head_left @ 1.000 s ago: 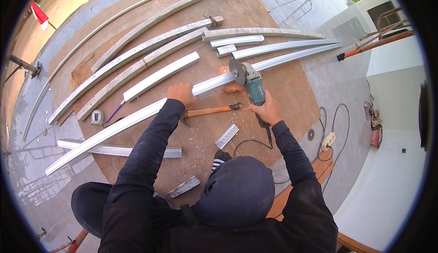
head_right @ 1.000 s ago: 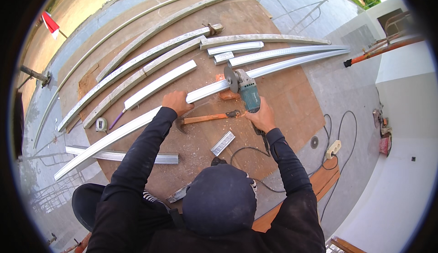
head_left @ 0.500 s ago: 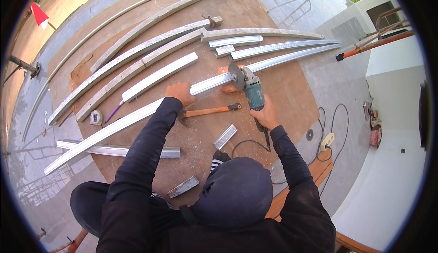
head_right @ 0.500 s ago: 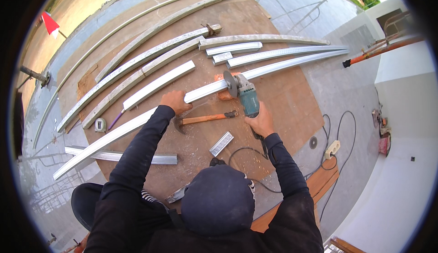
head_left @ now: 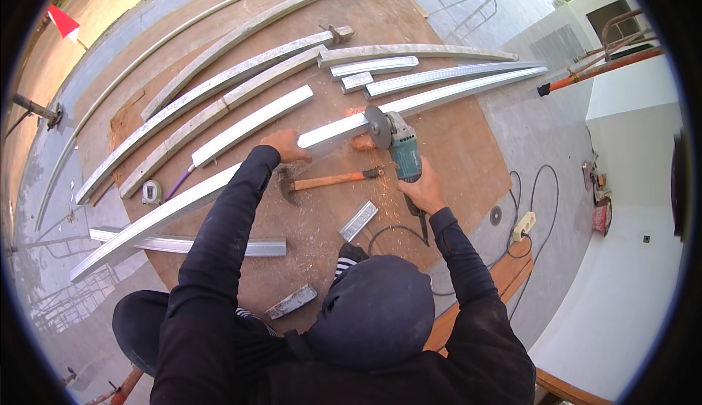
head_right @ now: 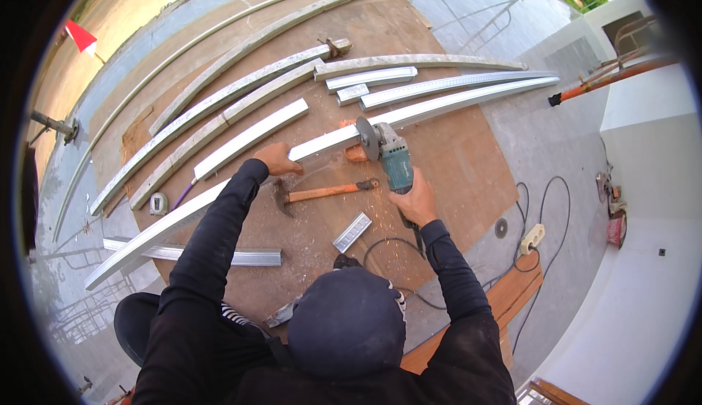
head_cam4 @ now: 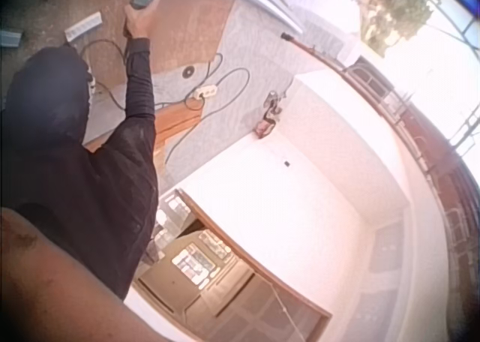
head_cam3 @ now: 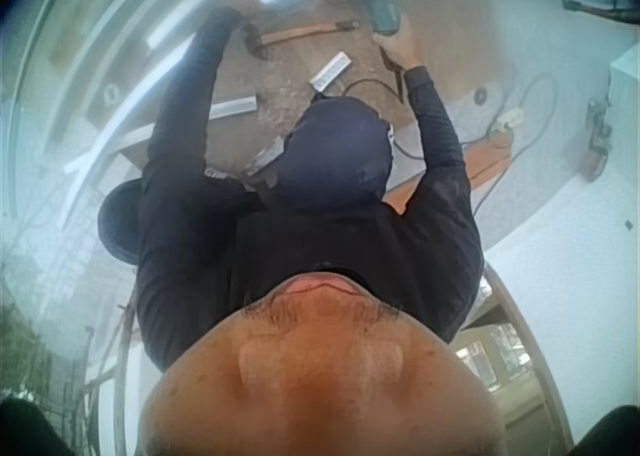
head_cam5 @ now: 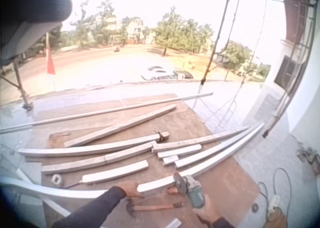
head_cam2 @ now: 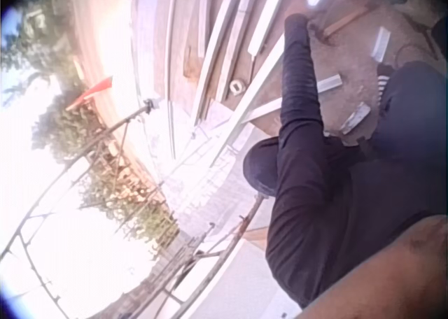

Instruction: The person measures a metal stud with a tape measure, marks it with a pencil, and then cuts it using an angle grinder.

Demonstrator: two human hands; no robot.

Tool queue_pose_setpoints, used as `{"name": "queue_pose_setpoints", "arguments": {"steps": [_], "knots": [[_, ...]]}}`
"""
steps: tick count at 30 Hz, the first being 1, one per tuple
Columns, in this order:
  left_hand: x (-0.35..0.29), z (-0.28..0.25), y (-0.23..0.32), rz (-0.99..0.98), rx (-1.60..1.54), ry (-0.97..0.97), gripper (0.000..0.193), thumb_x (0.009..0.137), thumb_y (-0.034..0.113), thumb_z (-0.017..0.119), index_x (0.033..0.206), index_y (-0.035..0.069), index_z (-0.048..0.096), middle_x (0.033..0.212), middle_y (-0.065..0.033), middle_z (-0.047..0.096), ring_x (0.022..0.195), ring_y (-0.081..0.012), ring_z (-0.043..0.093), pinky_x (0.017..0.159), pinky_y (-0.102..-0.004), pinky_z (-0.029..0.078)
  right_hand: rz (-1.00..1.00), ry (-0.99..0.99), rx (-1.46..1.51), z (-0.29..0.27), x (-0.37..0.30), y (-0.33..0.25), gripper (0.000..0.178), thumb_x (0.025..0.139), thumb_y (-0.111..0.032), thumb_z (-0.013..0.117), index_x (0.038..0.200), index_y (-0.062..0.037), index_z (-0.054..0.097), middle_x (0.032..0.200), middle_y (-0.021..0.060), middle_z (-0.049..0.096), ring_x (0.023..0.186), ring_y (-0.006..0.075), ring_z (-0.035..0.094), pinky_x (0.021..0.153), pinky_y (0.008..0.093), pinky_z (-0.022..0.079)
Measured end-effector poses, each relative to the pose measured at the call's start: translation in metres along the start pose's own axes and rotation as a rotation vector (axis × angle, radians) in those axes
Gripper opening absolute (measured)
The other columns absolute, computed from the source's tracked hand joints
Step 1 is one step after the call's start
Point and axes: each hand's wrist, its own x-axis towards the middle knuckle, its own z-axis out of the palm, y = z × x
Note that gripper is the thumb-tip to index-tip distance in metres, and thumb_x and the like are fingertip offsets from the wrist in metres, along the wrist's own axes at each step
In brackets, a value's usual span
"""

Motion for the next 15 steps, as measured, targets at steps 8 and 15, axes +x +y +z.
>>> {"name": "queue_pose_setpoints", "arguments": {"steps": [8, 15], "knots": [[0.024, 0.006, -0.025, 0.093, -0.103, -0.047, 0.057, 0.063, 0.045, 0.079, 0.095, -0.003, 0.075, 0.093, -0.0241, 0.070, 0.083, -0.0339, 0.068, 0.077, -0.0363, 0.052, 0.022, -0.002, 0.041, 0.004, -0.001, -0.013, 0.054, 0.063, -0.023, 0.076, 0.110, -0.0037, 0.055, 0.091, 0.0201, 0.066, 0.085, 0.0386, 0.065, 0.075, 0.0436, 0.050], [0.030, 0.001, -0.026, 0.094, -0.125, -0.092, 0.071, 0.059, 0.054, 0.078, 0.098, -0.006, 0.073, 0.095, -0.0243, 0.069, 0.085, -0.0345, 0.067, 0.079, -0.0369, 0.051, 0.006, -0.003, 0.052, 0.003, -0.007, -0.012, 0.057, 0.063, -0.022, 0.077, 0.112, -0.0022, 0.055, 0.094, 0.0200, 0.066, 0.088, 0.0364, 0.065, 0.078, 0.0421, 0.050]]}}
